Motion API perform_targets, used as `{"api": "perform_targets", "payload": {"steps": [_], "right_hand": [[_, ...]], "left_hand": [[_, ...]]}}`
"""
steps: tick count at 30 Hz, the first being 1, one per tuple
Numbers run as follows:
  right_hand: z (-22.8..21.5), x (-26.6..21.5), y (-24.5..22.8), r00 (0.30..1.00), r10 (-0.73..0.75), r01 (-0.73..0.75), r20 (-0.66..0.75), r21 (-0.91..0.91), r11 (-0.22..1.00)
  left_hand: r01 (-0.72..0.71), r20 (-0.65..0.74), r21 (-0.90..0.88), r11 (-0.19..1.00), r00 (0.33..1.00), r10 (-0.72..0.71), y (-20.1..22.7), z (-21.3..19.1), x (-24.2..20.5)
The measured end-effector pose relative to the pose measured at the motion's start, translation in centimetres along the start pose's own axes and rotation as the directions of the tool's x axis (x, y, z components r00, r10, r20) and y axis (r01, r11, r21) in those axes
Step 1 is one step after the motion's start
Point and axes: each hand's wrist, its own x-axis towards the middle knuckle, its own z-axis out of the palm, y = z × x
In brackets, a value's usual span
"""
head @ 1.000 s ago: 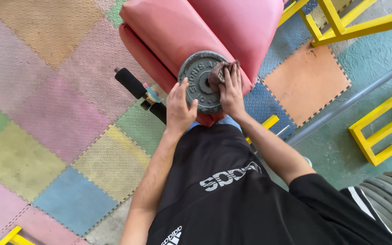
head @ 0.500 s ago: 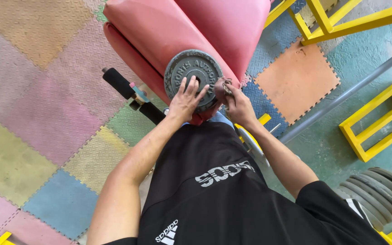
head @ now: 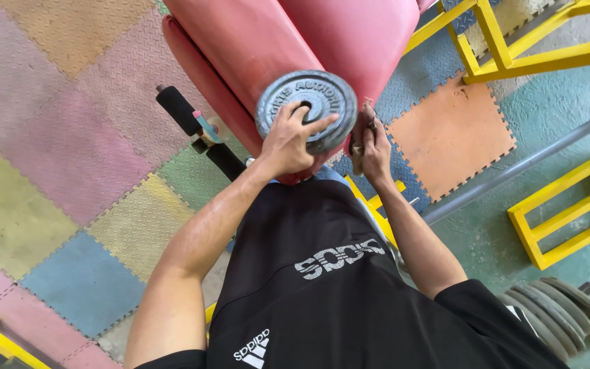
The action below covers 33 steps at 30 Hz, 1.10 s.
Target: Cleaning and wiping down gym weight plates with a cloth and cleaning solution.
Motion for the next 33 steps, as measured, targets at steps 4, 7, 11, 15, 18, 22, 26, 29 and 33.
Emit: {"api": "perform_targets", "payload": {"steps": [4, 7, 11, 15, 18, 22, 26, 29, 33], "right_hand": [[-0.1, 0.7, -0.2, 0.997, 0.071, -0.074, 0.033, 0.11, 0.991], [0.3, 0.9, -2.0, 0.997, 0.047, -0.044, 0.065, -0.056, 0.997], [1.4, 1.3, -3.2, 0.99, -0.076, 0.087, 0.115, -0.09, 0.992], [3.2, 1.2, -5.0, 0.936, -0.224, 0.279, 0.271, -0.186, 0.942], [5.6, 1.5, -4.2, 0.892, -0.222, 0.347, 0.393, -0.281, 0.895], [9.0, 4.0, -4.8, 0.882, -0.222, 0.391, 0.416, -0.384, 0.837], [12.7, 5.8, -8.0, 0.89, -0.19, 0.401, 0.414, -0.513, 0.759], [14.6, 4.6, -10.0, 0.843, -0.249, 0.496, 0.477, -0.51, 0.702], [13.7, -0.3, -11.2, 0.674, -0.404, 0.713, 0.619, -0.399, 0.577]], "left_hand": [[0.137, -0.07, -0.228, 0.964, 0.985, -0.156, 1.6, -1.0, 2.1], [0.349, 0.166, -0.883, 0.313, 0.857, -0.488, 0.9, -0.3, 2.6], [0.1, 0.31, -0.927, -0.362, 0.748, -0.587, -2.4, 2.4, 1.5], [-0.033, 0.474, -0.728, -0.684, 0.697, -0.538, -7.1, 7.1, -2.5], [-0.02, 0.402, -0.805, -0.593, 0.716, -0.571, -7.9, 9.1, -4.5], [0.011, 0.269, -0.931, -0.364, 0.695, -0.667, -3.9, 2.2, -5.5], [0.288, 0.332, -0.941, -0.176, 0.692, -0.641, -5.7, 2.1, -8.2], [0.322, 0.303, -0.942, -0.096, 0.692, -0.655, -7.8, 3.7, -8.6], [0.239, 0.211, -0.969, -0.069, 0.644, -0.736, -9.8, 4.3, -7.8]]}}
